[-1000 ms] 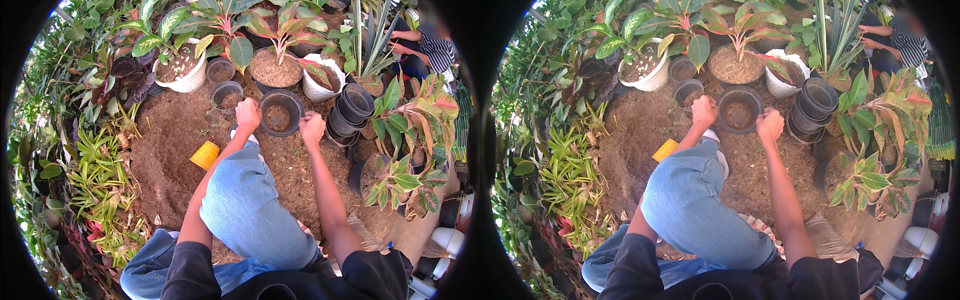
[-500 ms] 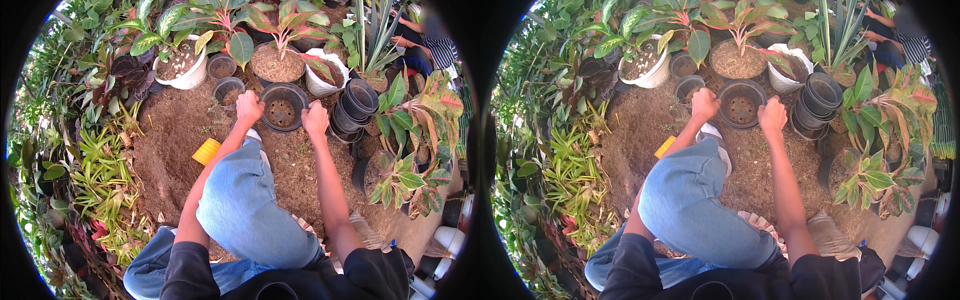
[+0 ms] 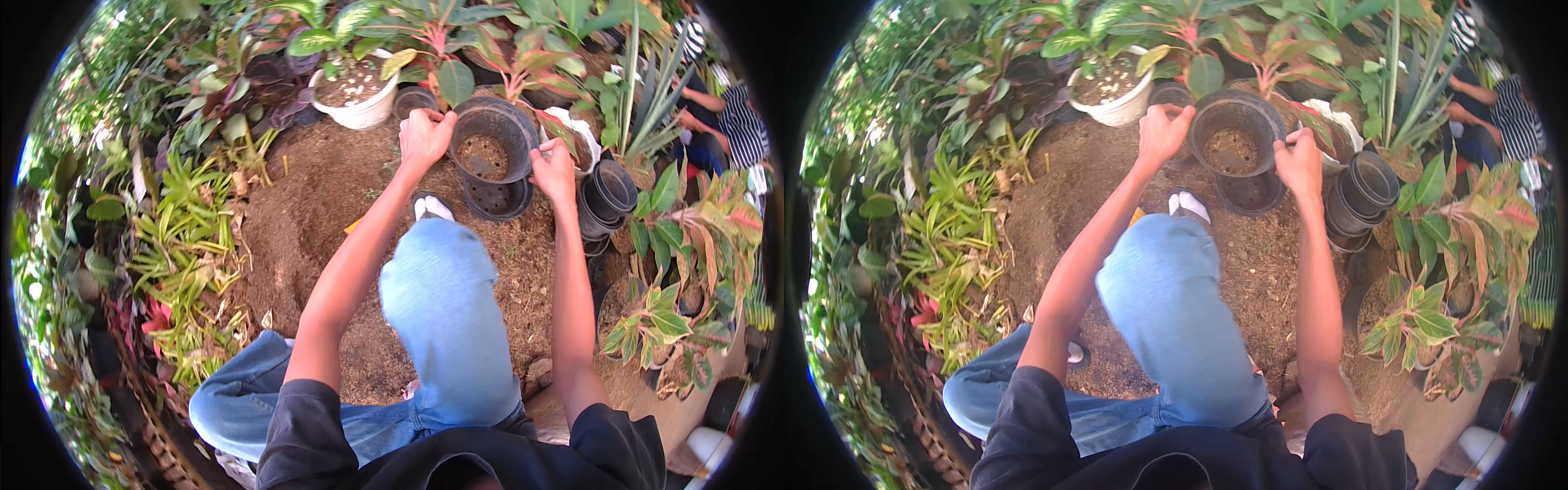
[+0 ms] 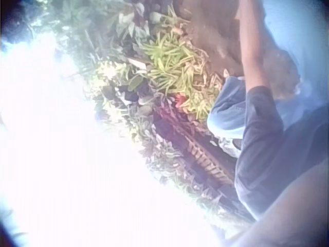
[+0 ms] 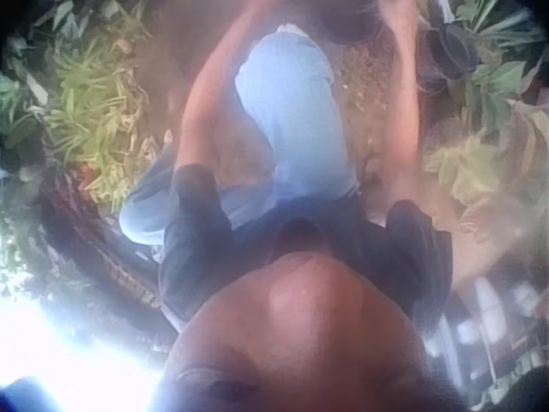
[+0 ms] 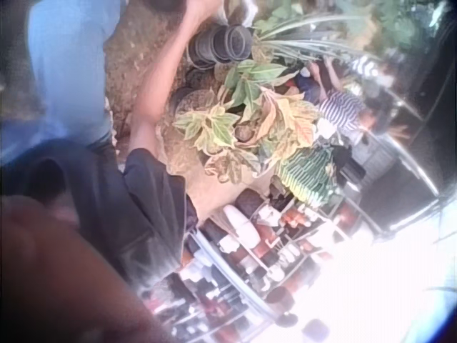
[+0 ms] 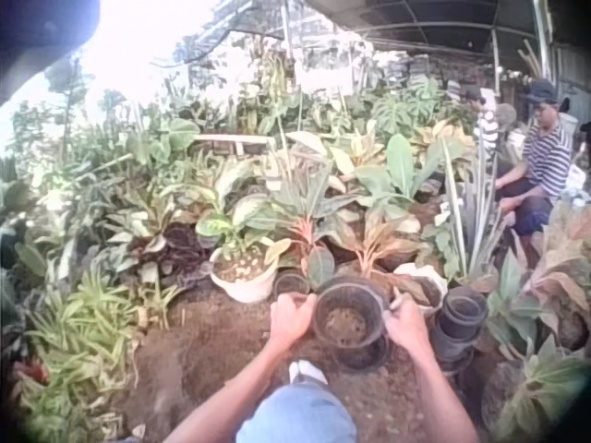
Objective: The person fills a black pot with soil using a yellow plastic cup and then places a small seedling into the soil by hand.
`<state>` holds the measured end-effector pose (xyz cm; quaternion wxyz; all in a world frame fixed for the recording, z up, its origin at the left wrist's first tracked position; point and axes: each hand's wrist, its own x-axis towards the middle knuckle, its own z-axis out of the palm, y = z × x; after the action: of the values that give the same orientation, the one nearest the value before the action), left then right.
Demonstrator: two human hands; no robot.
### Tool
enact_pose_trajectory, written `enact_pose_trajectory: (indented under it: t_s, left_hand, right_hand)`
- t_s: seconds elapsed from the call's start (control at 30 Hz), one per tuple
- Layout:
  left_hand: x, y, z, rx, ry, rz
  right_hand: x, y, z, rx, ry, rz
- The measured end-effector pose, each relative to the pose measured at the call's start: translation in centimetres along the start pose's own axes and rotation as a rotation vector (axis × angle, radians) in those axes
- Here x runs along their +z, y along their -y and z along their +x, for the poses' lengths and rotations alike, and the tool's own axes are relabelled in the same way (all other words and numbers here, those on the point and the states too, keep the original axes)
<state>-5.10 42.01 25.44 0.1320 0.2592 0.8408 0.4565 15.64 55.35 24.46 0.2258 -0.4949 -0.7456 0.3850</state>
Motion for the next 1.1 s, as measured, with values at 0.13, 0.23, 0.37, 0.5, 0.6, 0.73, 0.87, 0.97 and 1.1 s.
enact_pose_trajectory:
  t_s: [0.13, 0.23, 0.37, 0.5, 0.6, 0.73, 0.87, 0.97, 1.1]
  left_hand:
    - [-4.6, 0.4, -0.1, -0.01, -0.108, -0.113]
    - [-8.1, 1.9, -1.6, -0.102, -0.327, -0.325]
    - [-12.4, 5.6, -3.8, -0.083, -0.571, -0.558]
    - [-17.0, 12.3, -6.7, -0.208, -0.685, -0.686]
    - [-18.9, 14.1, -12.6, -0.246, -0.667, -0.876]
    - [-19.0, 22.3, -20.8, -0.334, -0.849, -1.166]
    - [-15.1, 28.5, -27.8, -0.321, -0.982, -1.343]
    - [-12.9, 32.9, -30.7, -0.557, -1.166, -1.079]
    - [-11.2, 36.1, -32.4, -0.651, -1.295, -1.031]
  right_hand:
    - [0.8, 4.4, 1.2, -0.029, 0.211, 0.172]
    - [2.1, 9.3, 0.3, -0.12, 0.39, 0.158]
    - [5.5, 15.3, 0.9, -0.21, 0.833, 0.075]
    - [11.5, 20.3, -2.0, -0.261, 1.173, -0.105]
    - [15.7, 21.2, -4.4, -0.294, 1.313, -0.268]
    - [23.1, 22.0, -12.6, -0.37, 1.601, -0.484]
    - [30.7, 16.9, -17.1, -0.415, 1.816, -0.617]
    - [35.0, 12.8, -19.9, -0.381, 1.843, -0.773]
    - [37.5, 6.8, -22.0, -0.405, 1.804, -0.635]
